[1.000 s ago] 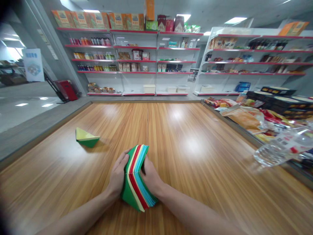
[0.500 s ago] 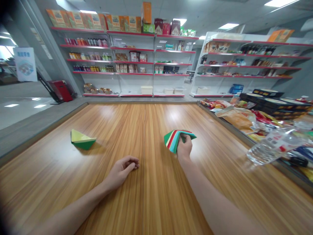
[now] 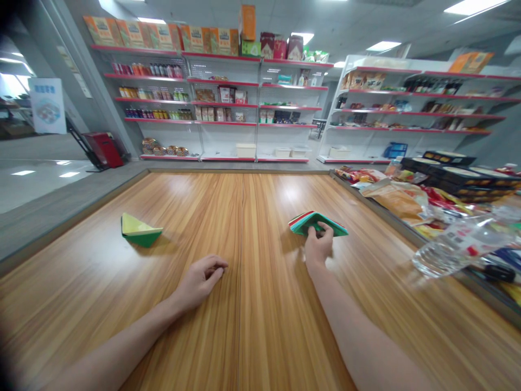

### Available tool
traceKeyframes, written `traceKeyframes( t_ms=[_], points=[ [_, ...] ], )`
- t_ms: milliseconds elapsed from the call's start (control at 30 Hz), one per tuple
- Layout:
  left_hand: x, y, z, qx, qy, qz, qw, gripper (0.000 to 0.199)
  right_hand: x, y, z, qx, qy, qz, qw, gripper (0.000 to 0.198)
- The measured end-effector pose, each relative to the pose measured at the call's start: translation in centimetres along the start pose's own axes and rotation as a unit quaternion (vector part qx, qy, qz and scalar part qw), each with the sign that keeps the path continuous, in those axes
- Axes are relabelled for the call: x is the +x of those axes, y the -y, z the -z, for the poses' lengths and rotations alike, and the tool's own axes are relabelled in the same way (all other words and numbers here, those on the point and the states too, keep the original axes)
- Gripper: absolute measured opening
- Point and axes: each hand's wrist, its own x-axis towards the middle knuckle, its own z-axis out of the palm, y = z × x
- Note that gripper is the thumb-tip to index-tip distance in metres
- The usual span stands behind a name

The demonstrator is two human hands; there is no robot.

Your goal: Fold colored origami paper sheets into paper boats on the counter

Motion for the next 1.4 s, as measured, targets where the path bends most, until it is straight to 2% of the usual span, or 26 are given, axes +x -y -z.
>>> traceKeyframes(
  t_ms=[100, 167, 233, 300, 367, 433, 500, 567, 633, 733, 867, 1000, 1133, 1300, 1400],
  points=[
    [0.4, 0.7, 0.7, 0.044, -0.043, 0.006, 0.998, 0.021, -1.5, 1.3, -0.2, -0.014, -0.006, 0.034, 0.999, 0.033],
    [0.6, 1.2, 1.3, 0.082, -0.068, 0.002, 0.994, 0.022, -2.9, 2.0, -0.7, -0.014, 0.040, 0.059, 0.997, 0.027],
    [1.0, 1.5, 2.1, 0.161, -0.111, -0.009, 0.981, 0.022, -4.5, 2.6, -1.2, -0.014, 0.111, 0.084, 0.990, 0.022],
    [1.4, 1.5, 3.2, 0.278, -0.187, -0.015, 0.942, 0.026, -5.8, 3.1, -1.5, -0.017, 0.188, 0.109, 0.976, 0.020],
    [1.8, 1.3, 4.7, 0.382, -0.271, -0.002, 0.884, 0.035, -6.7, 3.4, -1.5, -0.026, 0.265, 0.137, 0.954, 0.017],
    [2.1, 1.1, 6.4, 0.432, -0.329, 0.033, 0.839, 0.046, -7.1, 3.7, -1.4, -0.043, 0.334, 0.165, 0.927, 0.017],
    [2.2, 1.3, 8.3, 0.452, -0.363, 0.072, 0.812, 0.052, -7.3, 3.8, -1.3, -0.062, 0.380, 0.185, 0.904, 0.018],
    [2.2, 2.2, 10.0, 0.457, -0.364, 0.115, 0.803, 0.056, -7.2, 3.7, -1.3, -0.075, 0.402, 0.194, 0.892, 0.020],
    [2.1, 3.5, 11.6, 0.458, -0.359, 0.148, 0.799, 0.050, -7.2, 3.7, -1.4, -0.083, 0.410, 0.200, 0.886, 0.020],
    [2.2, 5.3, 13.1, 0.458, -0.358, 0.149, 0.800, 0.039, -7.2, 3.6, -1.6, -0.093, 0.418, 0.203, 0.880, 0.019],
    [2.4, 6.2, 12.7, 0.475, -0.310, 0.082, 0.819, 0.029, -7.7, 3.8, -1.6, -0.087, 0.433, 0.184, 0.878, 0.017],
    [2.4, 5.1, 9.6, 0.464, -0.244, 0.009, 0.851, 0.019, -9.0, 4.2, -1.8, -0.073, 0.458, 0.158, 0.872, 0.018],
    [1.8, 2.4, 6.0, 0.441, -0.127, -0.076, 0.885, 0.013, -10.4, 4.9, -1.9, -0.057, 0.492, 0.148, 0.856, 0.020],
    [0.3, -1.4, 2.5, 0.398, 0.052, -0.205, 0.893, 0.010, -12.2, 6.5, -1.8, -0.029, 0.510, 0.109, 0.853, 0.024],
    [-0.5, -2.6, 1.0, 0.329, 0.110, -0.250, 0.904, 0.014, -13.3, 7.4, -1.6, -0.022, 0.526, 0.103, 0.844, 0.029]
  ],
)
